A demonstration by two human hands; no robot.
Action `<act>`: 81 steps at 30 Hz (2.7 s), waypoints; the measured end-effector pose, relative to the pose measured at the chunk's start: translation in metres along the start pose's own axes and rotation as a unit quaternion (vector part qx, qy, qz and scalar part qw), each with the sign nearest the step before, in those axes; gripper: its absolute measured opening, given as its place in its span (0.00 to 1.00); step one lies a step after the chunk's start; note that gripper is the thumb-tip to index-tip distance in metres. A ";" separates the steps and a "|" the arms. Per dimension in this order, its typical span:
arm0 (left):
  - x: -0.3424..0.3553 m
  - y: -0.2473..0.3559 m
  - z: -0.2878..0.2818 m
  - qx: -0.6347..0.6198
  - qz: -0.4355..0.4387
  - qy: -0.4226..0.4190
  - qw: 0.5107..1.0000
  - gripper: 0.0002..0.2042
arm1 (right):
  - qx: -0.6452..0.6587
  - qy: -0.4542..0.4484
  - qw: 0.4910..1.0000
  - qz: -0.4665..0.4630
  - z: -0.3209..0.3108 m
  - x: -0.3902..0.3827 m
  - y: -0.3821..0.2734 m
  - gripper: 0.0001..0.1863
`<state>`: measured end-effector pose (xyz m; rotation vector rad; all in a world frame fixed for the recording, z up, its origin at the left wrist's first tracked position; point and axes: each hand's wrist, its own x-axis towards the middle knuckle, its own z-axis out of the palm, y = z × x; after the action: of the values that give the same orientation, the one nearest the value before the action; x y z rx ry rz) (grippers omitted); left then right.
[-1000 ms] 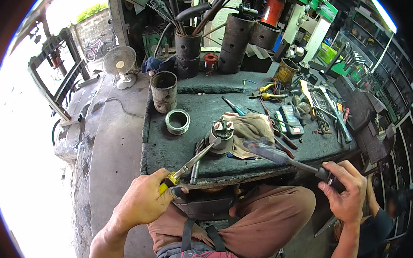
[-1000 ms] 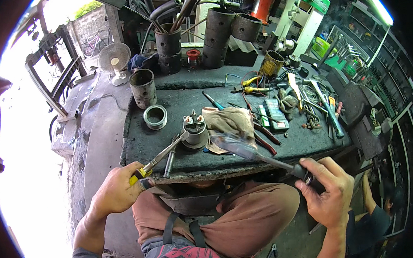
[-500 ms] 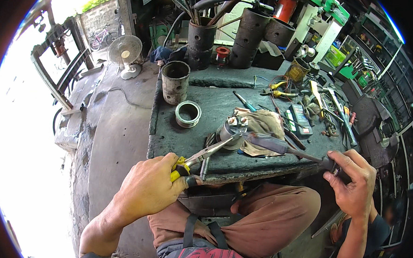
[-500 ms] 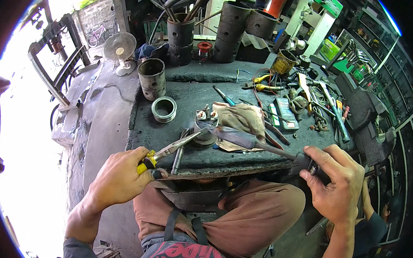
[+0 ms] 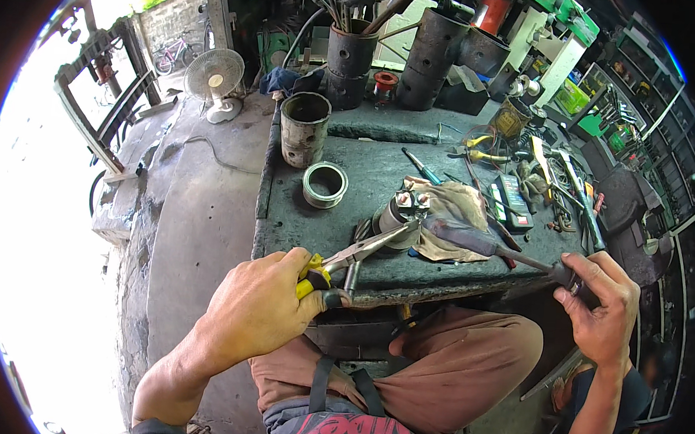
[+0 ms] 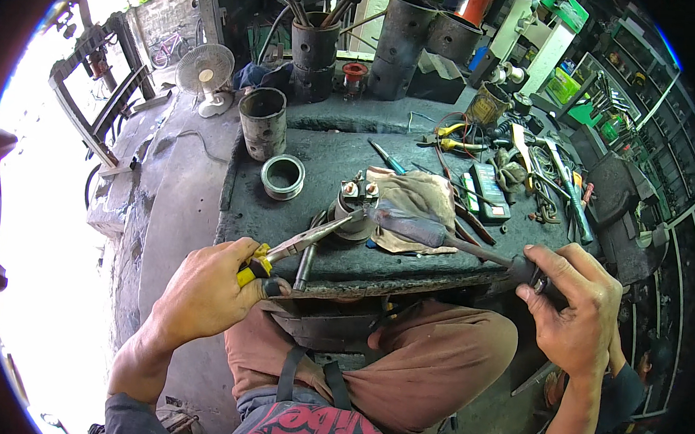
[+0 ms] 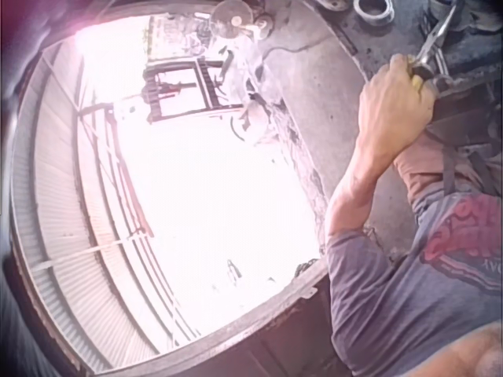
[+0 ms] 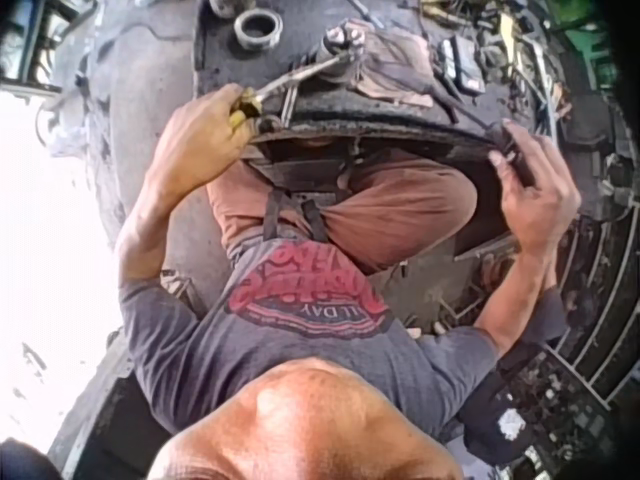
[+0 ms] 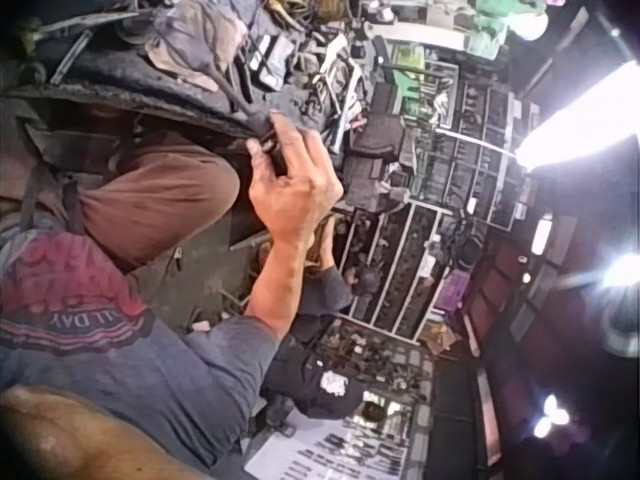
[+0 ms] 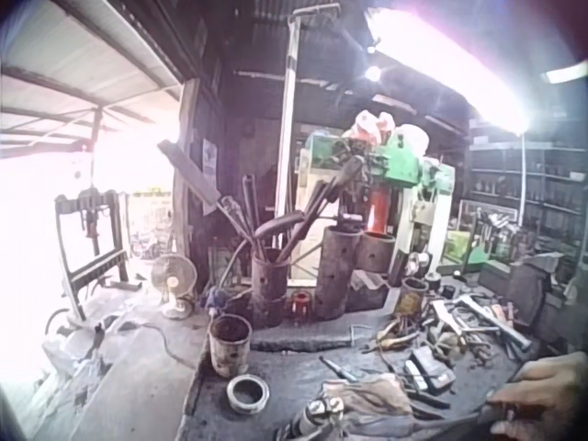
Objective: The person uses pliers and a soldering iron to work on a small cylindrical electrical component on a cluttered workbench. They repeatedly heat and adjust the component's terminals while occasionally wiping it with a cloth.
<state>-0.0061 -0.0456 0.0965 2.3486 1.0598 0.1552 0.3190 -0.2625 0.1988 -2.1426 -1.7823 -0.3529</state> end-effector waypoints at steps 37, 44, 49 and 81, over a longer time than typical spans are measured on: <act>-0.005 -0.023 0.008 -0.078 0.004 0.044 0.996 0.23 | -0.244 -0.021 0.958 -0.152 -0.035 0.042 -0.053 0.23; -0.004 -0.024 0.007 -0.107 0.003 0.044 0.993 0.19 | -0.304 -0.025 0.935 -0.181 -0.042 0.047 -0.065 0.24; -0.004 -0.025 0.009 -0.105 -0.006 0.046 0.993 0.14 | -0.314 -0.036 0.927 -0.203 -0.044 0.050 -0.064 0.25; 0.000 -0.020 0.004 -0.101 -0.020 0.023 0.994 0.16 | -0.299 -0.072 0.938 -0.158 -0.050 0.039 -0.042 0.31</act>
<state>-0.0175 -0.0364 0.0823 2.1495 1.0605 0.2894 0.2860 -0.2404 0.2637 -2.2894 -2.3435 -0.9481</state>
